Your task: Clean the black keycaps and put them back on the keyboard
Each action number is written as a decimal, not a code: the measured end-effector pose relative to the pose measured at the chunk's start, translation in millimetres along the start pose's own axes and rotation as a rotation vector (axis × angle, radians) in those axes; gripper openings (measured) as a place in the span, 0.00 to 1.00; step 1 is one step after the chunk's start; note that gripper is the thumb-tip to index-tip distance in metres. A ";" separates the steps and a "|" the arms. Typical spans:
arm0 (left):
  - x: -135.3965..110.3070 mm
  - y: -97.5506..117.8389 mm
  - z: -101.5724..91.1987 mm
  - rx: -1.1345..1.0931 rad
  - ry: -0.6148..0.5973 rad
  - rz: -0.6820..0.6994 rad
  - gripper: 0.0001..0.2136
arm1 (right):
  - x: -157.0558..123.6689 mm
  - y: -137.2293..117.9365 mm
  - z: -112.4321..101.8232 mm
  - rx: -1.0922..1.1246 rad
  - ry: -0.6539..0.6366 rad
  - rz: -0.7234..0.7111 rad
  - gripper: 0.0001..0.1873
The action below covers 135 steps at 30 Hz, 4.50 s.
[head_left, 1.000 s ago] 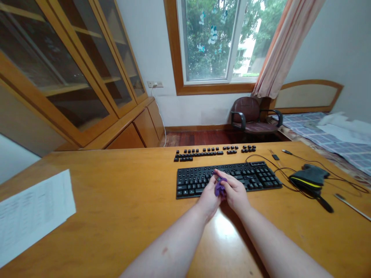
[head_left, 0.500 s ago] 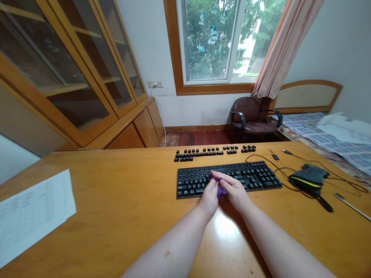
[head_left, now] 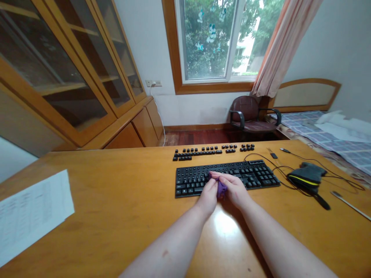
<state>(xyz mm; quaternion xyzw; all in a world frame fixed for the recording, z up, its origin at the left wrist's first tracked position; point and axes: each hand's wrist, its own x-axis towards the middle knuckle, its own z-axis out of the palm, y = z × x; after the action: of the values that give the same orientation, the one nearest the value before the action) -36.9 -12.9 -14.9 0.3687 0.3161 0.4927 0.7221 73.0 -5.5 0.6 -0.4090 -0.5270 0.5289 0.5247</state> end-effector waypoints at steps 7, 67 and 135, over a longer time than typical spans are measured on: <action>0.7 -1.3 -1.3 0.001 0.009 -0.039 0.17 | -1.2 -2.4 0.4 0.052 0.010 0.013 0.16; -7.3 -3.5 -4.3 0.229 -0.859 -0.630 0.09 | 58.0 20.2 12.1 -1.011 -0.190 -0.267 0.08; -2.4 15.3 -9.3 -0.496 -0.614 -0.388 0.14 | 137.8 5.8 61.8 -1.443 -0.223 -0.119 0.15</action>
<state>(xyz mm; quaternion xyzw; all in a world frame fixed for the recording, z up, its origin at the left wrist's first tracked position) -52.6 -9.3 -6.7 0.2474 0.0223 0.2765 0.9284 -4.5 123.1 18.2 -0.5673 -0.8157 0.0591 0.0958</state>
